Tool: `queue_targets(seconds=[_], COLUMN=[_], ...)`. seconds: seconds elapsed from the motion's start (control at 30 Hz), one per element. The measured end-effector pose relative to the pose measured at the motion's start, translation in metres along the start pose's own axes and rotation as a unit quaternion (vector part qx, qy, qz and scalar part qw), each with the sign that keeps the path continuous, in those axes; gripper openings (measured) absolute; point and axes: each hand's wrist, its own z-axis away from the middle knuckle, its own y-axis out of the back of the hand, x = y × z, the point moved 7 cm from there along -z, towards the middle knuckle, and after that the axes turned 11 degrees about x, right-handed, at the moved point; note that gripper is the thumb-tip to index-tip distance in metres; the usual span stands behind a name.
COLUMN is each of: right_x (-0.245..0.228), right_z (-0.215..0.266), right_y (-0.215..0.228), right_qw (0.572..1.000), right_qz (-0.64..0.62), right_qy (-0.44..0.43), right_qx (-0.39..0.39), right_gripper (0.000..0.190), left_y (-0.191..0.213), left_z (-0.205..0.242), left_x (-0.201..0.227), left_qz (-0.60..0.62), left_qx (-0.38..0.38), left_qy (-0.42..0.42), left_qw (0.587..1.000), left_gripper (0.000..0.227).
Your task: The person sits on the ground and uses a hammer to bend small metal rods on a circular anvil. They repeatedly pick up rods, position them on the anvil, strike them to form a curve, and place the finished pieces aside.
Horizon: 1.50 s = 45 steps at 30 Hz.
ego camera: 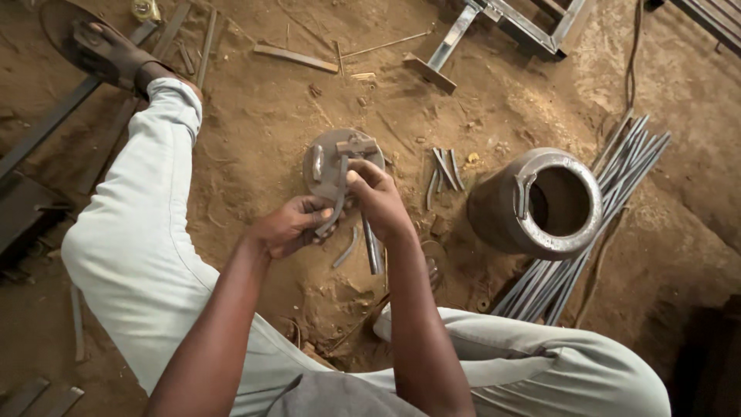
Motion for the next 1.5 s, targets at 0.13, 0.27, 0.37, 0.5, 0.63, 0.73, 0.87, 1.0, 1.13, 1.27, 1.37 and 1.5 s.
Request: queue_targets(seconds=[0.13,0.27,0.37,0.5,0.63,0.73,0.87,1.0,1.13,1.27,1.37,1.5], right_x=[-0.007,-0.012,-0.008,0.016,0.048,0.057,0.059,0.059,0.074,0.083,0.094,0.132], right_z=[0.003,0.002,-0.001,-0.010,-0.016,-0.018,-0.013,-0.011,0.007,0.010,0.014,0.019], right_y=[-0.001,0.002,0.014,0.020,0.033,0.048,0.048,0.048,0.031,0.012,0.003,-0.004], right_qw=[0.999,0.997,0.999,0.999,0.996,0.993,0.994,0.989,0.975,0.970,0.966,0.973], right_qz=[-0.051,-0.076,-0.039,0.003,0.047,0.064,0.073,0.133,0.212,0.226,0.241,0.193], right_qy=[-0.008,-0.009,0.003,0.037,0.016,-0.002,0.007,-0.031,-0.069,-0.081,-0.075,-0.126], right_qx=[0.015,0.010,0.028,0.021,0.069,0.103,0.081,0.059,-0.010,-0.041,-0.058,0.019], right_gripper=[0.028,0.028,0.031,0.034,0.032,0.030,0.031,0.034,0.034,0.037,0.042,0.045], left_y=[-0.011,-0.009,-0.006,0.014,0.045,0.063,0.096,0.116,0.118,0.111,0.118,0.130], left_z=[0.004,0.003,-0.005,-0.011,-0.013,-0.029,-0.040,-0.045,-0.025,-0.014,-0.030,-0.069], left_x=[0.001,0.009,0.012,0.011,-0.010,-0.019,-0.026,-0.025,-0.015,0.001,-0.016,-0.060], left_qz=[-0.004,-0.031,-0.138,-0.277,-0.320,-0.327,-0.318,-0.290,-0.344,-0.359,-0.252,0.022], left_qx=[-0.009,0.045,0.063,0.093,0.194,0.242,0.278,0.363,0.466,0.511,0.487,0.359], left_qy=[-0.008,-0.009,-0.033,-0.091,-0.117,-0.151,-0.197,-0.222,-0.251,-0.314,-0.292,-0.207], left_qw=[1.000,0.998,0.988,0.952,0.920,0.901,0.885,0.857,0.775,0.715,0.784,0.910], left_gripper=[0.024,0.030,0.030,0.031,0.026,0.023,0.019,0.018,0.025,0.042,0.042,0.041])
